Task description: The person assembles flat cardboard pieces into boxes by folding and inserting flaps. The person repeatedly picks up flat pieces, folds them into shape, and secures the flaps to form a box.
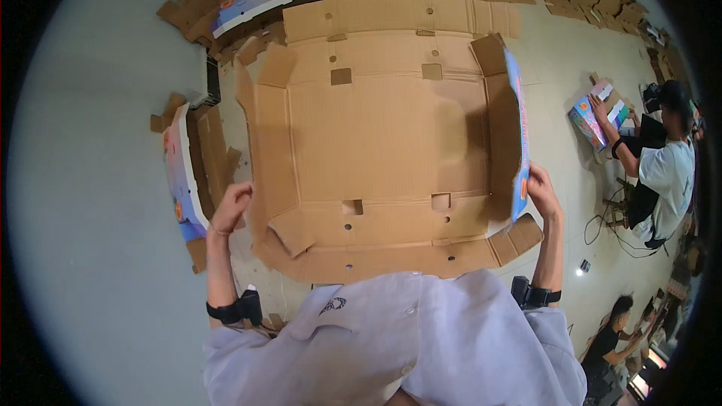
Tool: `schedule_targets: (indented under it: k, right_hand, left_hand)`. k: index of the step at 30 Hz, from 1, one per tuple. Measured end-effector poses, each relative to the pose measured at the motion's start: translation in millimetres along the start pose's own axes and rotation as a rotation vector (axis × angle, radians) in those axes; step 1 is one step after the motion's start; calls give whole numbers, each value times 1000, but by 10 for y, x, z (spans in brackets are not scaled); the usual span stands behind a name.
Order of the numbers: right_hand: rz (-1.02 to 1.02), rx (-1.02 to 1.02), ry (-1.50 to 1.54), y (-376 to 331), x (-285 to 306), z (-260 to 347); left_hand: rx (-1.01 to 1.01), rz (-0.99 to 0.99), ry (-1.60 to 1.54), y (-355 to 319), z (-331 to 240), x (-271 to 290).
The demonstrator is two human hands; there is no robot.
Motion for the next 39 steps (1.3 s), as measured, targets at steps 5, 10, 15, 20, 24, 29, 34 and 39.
schedule_targets:
  k: [5,10,15,20,24,29,34,39]
  right_hand:
    - [-147,22,222,809,136,-163]
    - [-133,136,-95,1388,-145,834]
    - [-296,233,55,1780,-220,675]
    - [-381,227,176,2040,-215,595]
    - [-182,166,204,2040,-216,706]
    - [-92,55,22,2076,-145,603]
    - [-182,117,-467,2057,-552,813]
    - [-217,13,-916,1989,-886,970]
  left_hand:
    - [-12,-132,82,656,-492,-183]
    - [-143,-32,-274,1348,-648,-261]
    - [-271,72,-406,1701,-811,-689]
    - [-272,-123,-434,1691,-768,-716]
    - [-199,-88,-363,1732,-767,-716]
    - [-94,27,-259,1836,-744,-700]
    - [-109,-252,702,1882,-877,-1372]
    - [-123,-324,907,1852,-809,-1594]
Point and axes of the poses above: each hand's wrist, its own y-axis towards the middle knuckle, its own x-axis out of the back of the hand, z = x × y, the point moved 1 cm from there along y, towards the middle knuckle, and after that the axes turned 8 degrees about -y, right-handed, at the moved point
